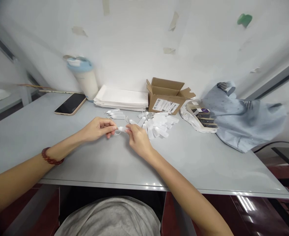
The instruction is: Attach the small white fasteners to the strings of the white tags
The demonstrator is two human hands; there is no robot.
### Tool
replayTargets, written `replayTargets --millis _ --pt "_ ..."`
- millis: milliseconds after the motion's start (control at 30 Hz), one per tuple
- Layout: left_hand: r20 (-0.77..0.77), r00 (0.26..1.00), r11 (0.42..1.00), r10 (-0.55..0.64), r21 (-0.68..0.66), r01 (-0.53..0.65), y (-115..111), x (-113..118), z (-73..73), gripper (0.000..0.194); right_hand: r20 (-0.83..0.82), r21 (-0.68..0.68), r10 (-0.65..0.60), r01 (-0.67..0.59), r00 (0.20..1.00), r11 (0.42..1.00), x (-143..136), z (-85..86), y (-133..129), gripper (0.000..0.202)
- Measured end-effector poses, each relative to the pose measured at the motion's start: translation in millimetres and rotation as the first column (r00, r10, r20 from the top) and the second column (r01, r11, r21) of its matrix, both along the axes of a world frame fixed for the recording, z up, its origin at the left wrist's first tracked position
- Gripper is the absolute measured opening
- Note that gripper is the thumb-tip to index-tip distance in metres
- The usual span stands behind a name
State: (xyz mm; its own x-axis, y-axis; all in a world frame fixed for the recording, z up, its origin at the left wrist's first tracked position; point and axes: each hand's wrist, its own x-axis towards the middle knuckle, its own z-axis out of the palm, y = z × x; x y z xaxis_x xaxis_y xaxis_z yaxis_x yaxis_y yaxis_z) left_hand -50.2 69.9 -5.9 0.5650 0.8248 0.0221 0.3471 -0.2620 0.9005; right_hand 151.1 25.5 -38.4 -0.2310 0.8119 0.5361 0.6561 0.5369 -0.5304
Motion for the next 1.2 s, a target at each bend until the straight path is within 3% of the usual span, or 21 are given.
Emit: replayTargets --millis 367,567,1200 --pt "0.025 0.999 1.0 -0.029 0.001 0.029 9 -3 1.7 0.029 -0.032 -0.076 -0.019 0.017 0.999 0.997 2 8.4 5 0.022" --pt "0.102 0.992 0.997 0.07 -0.046 -0.065 20 -10 0.6 0.026 -0.076 -0.089 -0.058 0.051 0.995 0.995 4 12.5 6 0.024" --pt "0.021 1.0 1.0 -0.002 -0.012 0.003 -4 1 3.2 0.024 -0.061 -0.07 -0.033 0.029 0.998 0.997 1 6.4 -2 0.022"
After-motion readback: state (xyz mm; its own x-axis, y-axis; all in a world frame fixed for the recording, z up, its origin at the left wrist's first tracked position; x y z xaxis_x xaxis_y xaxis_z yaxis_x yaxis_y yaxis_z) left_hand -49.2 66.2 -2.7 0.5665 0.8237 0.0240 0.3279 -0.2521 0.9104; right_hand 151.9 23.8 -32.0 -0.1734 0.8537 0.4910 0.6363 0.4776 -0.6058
